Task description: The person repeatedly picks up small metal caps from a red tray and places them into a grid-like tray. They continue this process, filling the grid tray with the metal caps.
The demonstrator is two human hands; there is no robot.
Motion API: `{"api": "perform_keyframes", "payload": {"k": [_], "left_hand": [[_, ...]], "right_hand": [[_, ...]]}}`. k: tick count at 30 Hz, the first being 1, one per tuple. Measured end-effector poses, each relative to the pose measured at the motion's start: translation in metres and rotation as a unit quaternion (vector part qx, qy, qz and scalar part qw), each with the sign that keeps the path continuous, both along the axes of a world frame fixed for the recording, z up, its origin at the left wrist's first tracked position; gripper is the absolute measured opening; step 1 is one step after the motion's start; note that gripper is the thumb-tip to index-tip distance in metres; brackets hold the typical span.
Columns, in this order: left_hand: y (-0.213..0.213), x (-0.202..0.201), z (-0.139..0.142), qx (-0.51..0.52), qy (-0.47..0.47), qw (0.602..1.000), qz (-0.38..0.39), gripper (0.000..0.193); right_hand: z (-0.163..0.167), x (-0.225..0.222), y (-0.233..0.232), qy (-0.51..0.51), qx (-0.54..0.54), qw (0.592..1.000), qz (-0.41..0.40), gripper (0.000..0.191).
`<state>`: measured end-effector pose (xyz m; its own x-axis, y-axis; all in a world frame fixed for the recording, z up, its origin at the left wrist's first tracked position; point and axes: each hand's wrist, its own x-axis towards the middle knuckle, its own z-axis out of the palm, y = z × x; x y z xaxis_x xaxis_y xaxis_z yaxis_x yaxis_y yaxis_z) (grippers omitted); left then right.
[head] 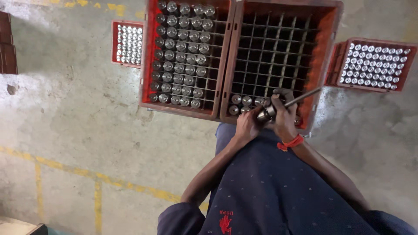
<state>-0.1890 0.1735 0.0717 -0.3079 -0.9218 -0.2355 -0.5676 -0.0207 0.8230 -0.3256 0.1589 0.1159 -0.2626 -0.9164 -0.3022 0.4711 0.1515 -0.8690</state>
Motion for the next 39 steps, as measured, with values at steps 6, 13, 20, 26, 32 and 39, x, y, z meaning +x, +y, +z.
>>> {"api": "perform_keyframes", "payload": {"k": [6, 13, 20, 26, 32, 39], "left_hand": [[0.006, -0.025, -0.02, 0.061, -0.044, 0.995, -0.07, 0.043], [-0.002, -0.034, -0.017, 0.111, -0.035, 0.982, -0.148, 0.061], [-0.009, -0.022, -0.03, -0.288, -0.104, 0.938, -0.161, 0.066], [-0.028, 0.05, -0.036, -0.23, -0.101, 0.968, -0.022, 0.032], [-0.068, 0.166, -0.063, -0.241, -0.388, 0.865, 0.206, 0.061], [-0.085, 0.193, -0.034, -0.147, -0.22, 0.954, 0.142, 0.034]], "right_hand": [[-0.04, -0.035, 0.02, -0.023, 0.053, 0.996, 0.066, 0.012], [-0.108, -0.092, 0.019, -0.152, 0.164, 0.974, -0.026, 0.015], [-0.125, -0.139, 0.024, -0.182, 0.105, 0.966, -0.15, 0.015], [-0.12, -0.131, 0.043, -0.177, 0.11, 0.969, -0.132, 0.006], [-0.123, -0.104, 0.035, -0.413, 0.092, 0.896, -0.133, 0.029], [-0.125, -0.038, 0.011, -0.157, 0.139, 0.978, -0.002, 0.016]]}}
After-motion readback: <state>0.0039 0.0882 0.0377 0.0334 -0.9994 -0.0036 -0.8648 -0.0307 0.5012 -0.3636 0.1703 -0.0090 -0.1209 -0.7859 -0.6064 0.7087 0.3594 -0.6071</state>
